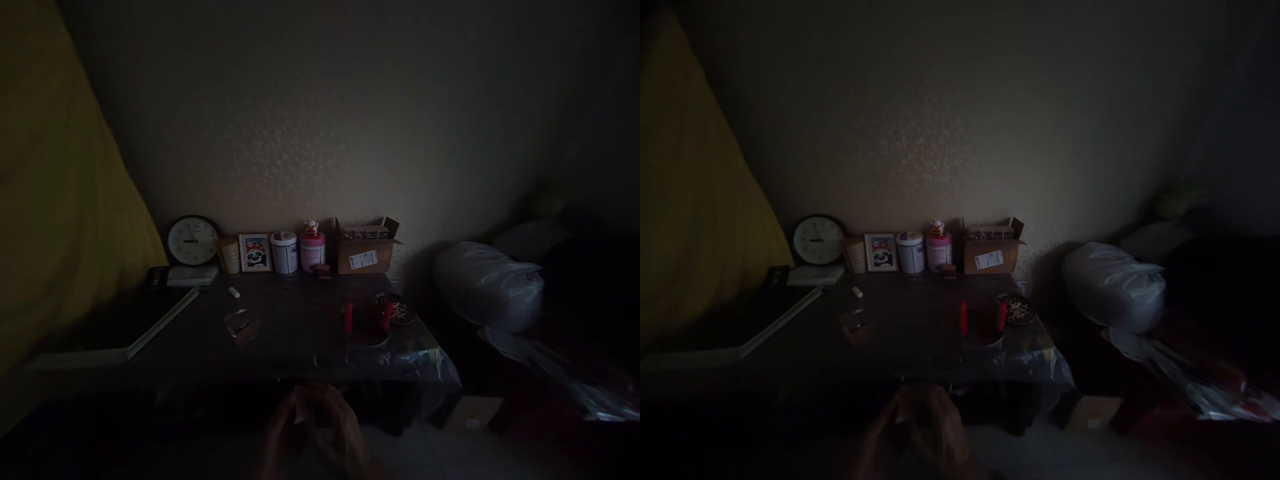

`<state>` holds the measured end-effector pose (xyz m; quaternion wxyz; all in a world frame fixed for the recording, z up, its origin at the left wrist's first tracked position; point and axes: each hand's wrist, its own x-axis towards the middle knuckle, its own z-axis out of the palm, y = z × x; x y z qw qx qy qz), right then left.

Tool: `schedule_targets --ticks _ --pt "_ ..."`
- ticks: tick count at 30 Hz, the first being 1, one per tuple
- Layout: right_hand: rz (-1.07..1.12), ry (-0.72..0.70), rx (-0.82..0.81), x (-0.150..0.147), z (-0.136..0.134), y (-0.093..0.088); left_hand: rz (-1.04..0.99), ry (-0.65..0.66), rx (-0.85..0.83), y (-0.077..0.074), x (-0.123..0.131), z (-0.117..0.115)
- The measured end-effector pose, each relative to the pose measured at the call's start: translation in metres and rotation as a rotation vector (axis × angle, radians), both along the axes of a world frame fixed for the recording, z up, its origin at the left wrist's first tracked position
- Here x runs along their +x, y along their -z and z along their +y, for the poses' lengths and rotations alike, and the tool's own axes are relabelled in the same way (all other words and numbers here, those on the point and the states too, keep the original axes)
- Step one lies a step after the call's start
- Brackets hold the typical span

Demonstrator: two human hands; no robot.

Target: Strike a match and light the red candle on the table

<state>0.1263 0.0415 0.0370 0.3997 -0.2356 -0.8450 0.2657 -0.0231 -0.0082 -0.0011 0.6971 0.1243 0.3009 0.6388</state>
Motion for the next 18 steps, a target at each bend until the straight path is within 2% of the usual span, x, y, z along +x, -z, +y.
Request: schedule_targets --ticks 7,9,12,18 --pt "-0.006 0.028 0.0 0.0 0.0 0.004 0.049 -0.026 0.1 0.021 0.001 0.007" --pt "-0.006 0.023 0.005 0.0 0.001 0.005 0.054 -0.015 0.135 0.023 0.002 0.007" --pt "0.004 0.022 0.004 0.001 0.0 0.004 0.051 0.026 0.136 0.013 0.003 0.006" --pt "0.014 0.034 -0.023 -0.001 -0.001 0.002 0.037 0.051 0.081 -0.021 0.011 0.002"
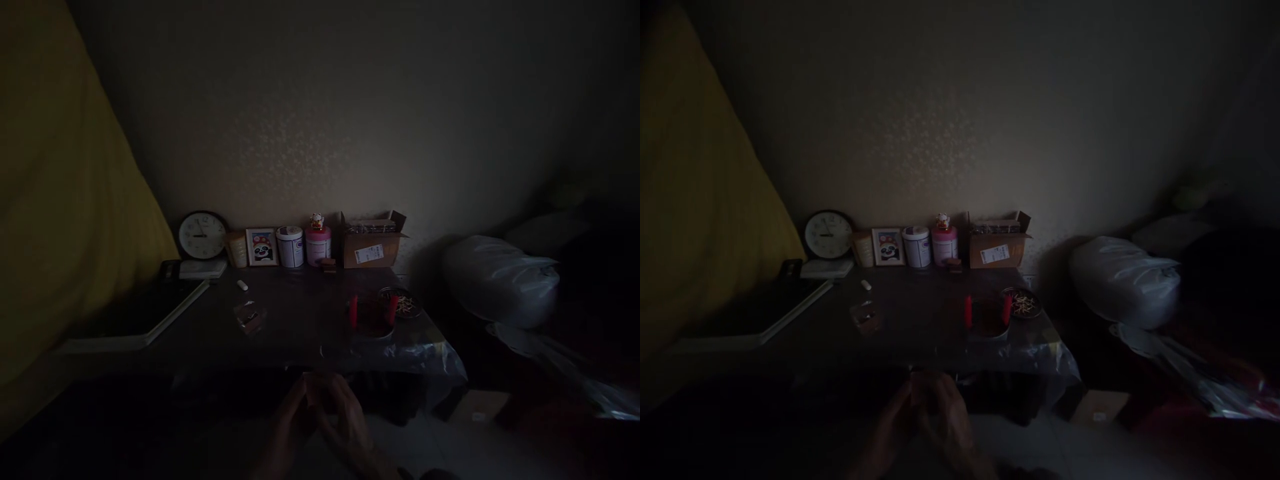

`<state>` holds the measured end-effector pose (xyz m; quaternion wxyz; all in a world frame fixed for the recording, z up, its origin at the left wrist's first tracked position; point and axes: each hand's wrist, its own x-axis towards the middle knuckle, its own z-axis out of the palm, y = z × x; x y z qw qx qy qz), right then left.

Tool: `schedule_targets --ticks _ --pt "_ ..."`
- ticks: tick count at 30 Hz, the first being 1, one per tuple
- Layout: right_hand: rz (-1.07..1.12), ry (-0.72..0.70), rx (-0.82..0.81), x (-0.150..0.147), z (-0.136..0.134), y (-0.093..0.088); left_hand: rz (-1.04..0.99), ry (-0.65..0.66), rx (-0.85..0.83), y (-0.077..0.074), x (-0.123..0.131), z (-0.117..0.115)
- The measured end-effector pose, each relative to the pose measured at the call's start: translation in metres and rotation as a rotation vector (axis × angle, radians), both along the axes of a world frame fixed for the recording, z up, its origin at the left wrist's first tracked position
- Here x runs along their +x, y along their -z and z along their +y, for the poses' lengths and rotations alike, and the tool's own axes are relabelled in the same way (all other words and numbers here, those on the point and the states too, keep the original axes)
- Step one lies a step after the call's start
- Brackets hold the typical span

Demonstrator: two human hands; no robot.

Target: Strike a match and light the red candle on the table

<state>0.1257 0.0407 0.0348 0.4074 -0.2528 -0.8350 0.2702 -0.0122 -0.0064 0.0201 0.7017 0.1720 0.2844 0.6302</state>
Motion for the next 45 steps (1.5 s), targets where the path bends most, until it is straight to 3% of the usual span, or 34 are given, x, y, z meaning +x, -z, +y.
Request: schedule_targets --ticks 4,20,25,30,36,45 --pt "-0.011 0.019 -0.001 -0.001 0.002 0.002 -0.019 0.001 -0.041 -0.007 0.006 0.002" --pt "0.013 0.035 -0.049 -0.005 0.003 0.008 -0.02 0.015 0.001 0.001 0.006 0.006" --pt "-0.007 -0.014 -0.046 0.0 0.005 -0.005 -0.028 0.022 0.007 -0.001 0.005 0.005" --pt "0.013 -0.121 -0.162 0.01 0.014 -0.016 -0.085 0.064 -0.013 -0.003 0.002 0.005" --pt "-0.015 -0.021 -0.221 0.013 0.024 -0.002 -0.016 0.061 -0.099 0.003 0.005 0.006" --pt "-0.126 -0.048 -0.206 0.015 0.028 0.011 0.084 -0.008 -0.233 0.022 0.006 0.01"
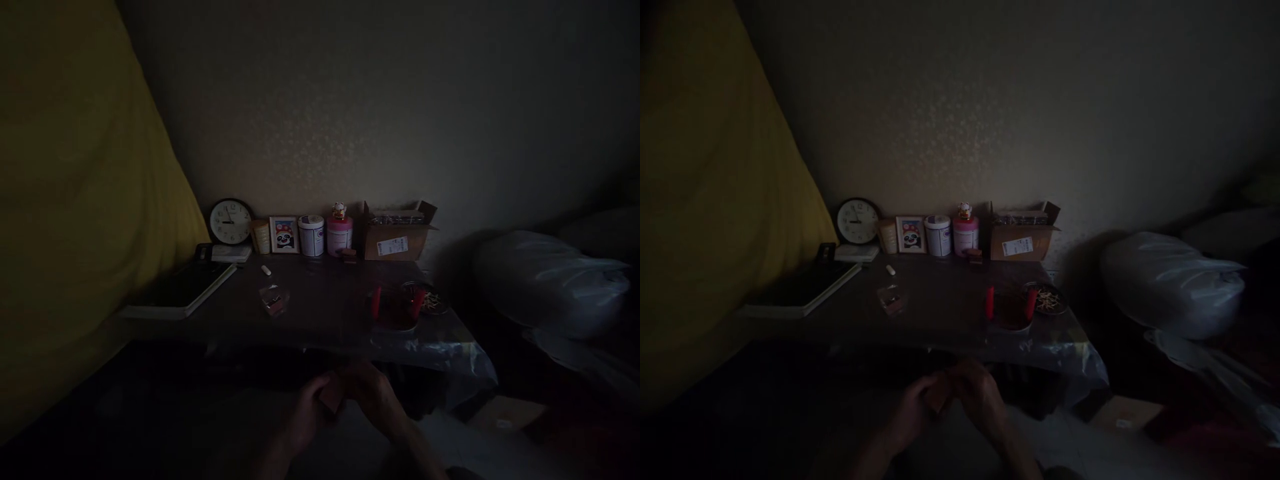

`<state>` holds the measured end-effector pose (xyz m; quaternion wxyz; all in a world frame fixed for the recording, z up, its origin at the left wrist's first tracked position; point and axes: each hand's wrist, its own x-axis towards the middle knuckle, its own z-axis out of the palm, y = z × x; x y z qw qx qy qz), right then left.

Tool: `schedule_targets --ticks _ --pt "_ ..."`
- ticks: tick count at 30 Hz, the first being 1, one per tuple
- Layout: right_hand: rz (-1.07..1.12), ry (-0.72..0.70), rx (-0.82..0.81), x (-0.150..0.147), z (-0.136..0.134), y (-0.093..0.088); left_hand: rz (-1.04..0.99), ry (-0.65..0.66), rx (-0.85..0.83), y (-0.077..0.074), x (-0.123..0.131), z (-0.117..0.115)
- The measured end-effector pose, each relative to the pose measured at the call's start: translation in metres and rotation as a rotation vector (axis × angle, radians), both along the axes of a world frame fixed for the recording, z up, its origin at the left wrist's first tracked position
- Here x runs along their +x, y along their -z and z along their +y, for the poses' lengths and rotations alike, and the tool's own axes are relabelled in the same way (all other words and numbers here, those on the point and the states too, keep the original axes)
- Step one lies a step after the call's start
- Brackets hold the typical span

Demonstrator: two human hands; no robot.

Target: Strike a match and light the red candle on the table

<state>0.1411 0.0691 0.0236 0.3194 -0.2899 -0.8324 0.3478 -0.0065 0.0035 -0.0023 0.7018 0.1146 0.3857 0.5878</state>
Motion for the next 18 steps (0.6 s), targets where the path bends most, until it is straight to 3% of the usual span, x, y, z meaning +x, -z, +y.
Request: schedule_targets --ticks 8,18 --pt "-0.084 -0.011 0.097 -0.0002 -0.0008 0.0015 0.086 -0.055 0.025 -0.002 0.0052 -0.0014" --pt "-0.156 -0.001 0.126 0.0007 -0.0022 -0.003 0.097 -0.016 0.031 0.0025 0.0024 -0.0009"
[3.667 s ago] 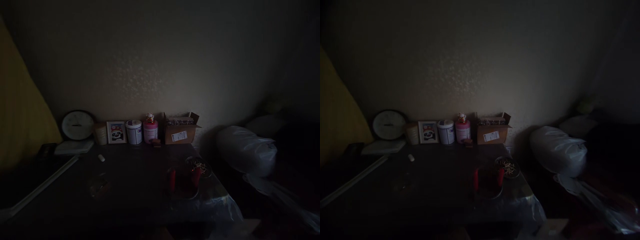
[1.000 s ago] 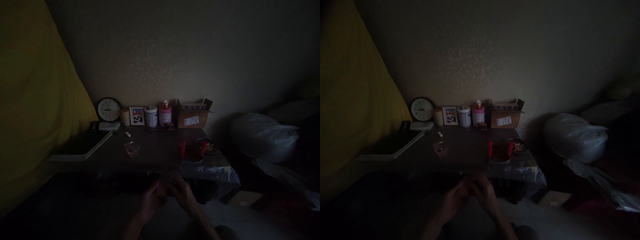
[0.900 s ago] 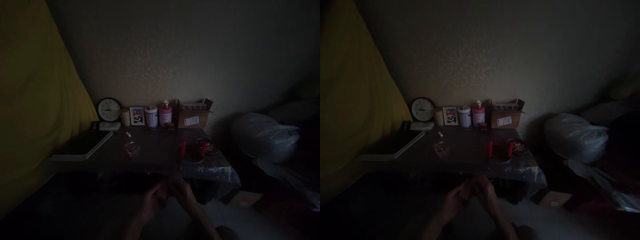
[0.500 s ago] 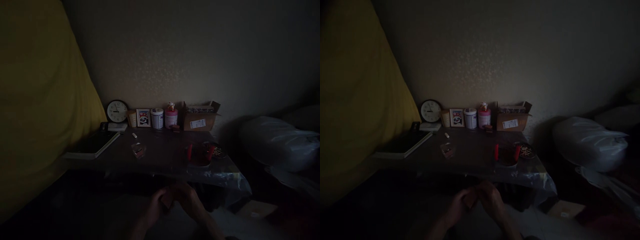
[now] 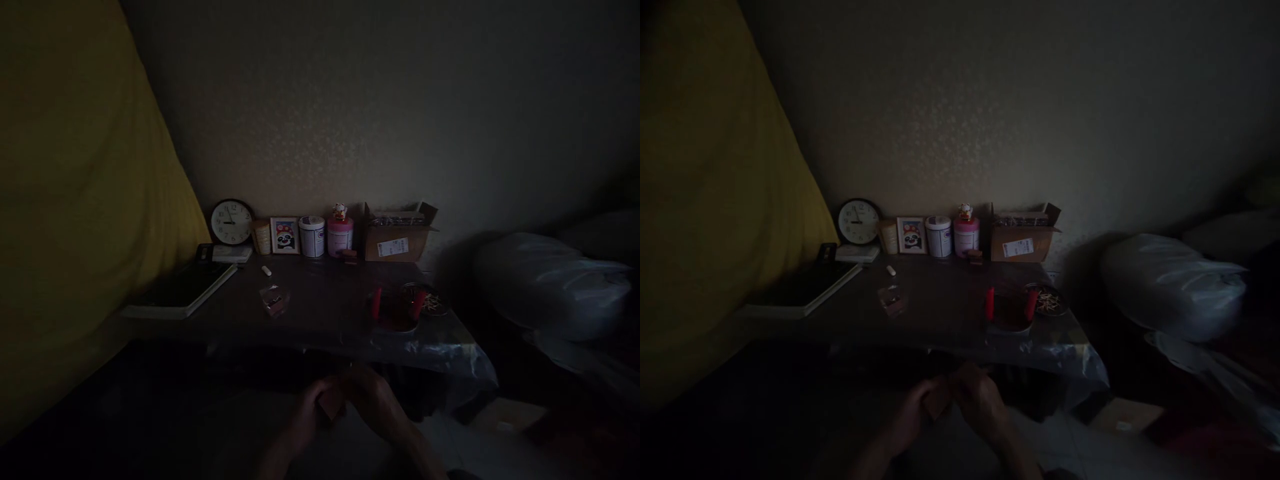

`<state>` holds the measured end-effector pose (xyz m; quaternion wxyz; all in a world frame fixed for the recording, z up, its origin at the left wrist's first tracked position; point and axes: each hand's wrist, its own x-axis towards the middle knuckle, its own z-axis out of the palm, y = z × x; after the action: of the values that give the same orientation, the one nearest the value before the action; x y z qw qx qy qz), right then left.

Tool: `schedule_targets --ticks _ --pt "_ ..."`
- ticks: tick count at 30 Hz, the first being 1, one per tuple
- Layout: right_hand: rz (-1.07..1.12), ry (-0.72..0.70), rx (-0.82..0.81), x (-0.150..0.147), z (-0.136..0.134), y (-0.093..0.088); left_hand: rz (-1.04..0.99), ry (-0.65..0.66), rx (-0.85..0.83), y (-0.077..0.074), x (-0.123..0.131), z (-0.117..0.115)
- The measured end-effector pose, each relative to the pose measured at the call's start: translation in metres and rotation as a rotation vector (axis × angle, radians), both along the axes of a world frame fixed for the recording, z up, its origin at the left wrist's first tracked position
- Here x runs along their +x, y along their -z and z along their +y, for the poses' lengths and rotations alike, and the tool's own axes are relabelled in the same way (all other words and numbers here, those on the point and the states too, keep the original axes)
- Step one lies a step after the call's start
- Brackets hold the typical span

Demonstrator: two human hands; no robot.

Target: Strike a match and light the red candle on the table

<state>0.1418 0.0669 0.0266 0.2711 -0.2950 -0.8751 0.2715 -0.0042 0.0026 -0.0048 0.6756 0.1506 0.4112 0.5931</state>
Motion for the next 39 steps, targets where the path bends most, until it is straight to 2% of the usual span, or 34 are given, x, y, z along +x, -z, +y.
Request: schedule_targets --ticks 5,14,29,33,39 --pt "-0.001 -0.02 0.004 0.001 0.002 0.002 -0.002 0.005 0.005 0.003 0.0 0.001" --pt "-0.001 -0.062 -0.02 0.001 0.003 0.004 -0.008 0.034 0.008 -0.014 0.002 -0.004" --pt "-0.009 -0.06 -0.036 0.002 0.005 0.008 0.029 0.022 0.0 -0.02 0.004 -0.006" --pt "0.0 -0.055 -0.045 0.003 0.004 0.006 0.032 0.041 0.01 -0.017 0.003 -0.004" --pt "0.031 -0.086 -0.065 0.002 0.001 -0.001 0.069 0.076 0.035 -0.003 -0.002 -0.004"
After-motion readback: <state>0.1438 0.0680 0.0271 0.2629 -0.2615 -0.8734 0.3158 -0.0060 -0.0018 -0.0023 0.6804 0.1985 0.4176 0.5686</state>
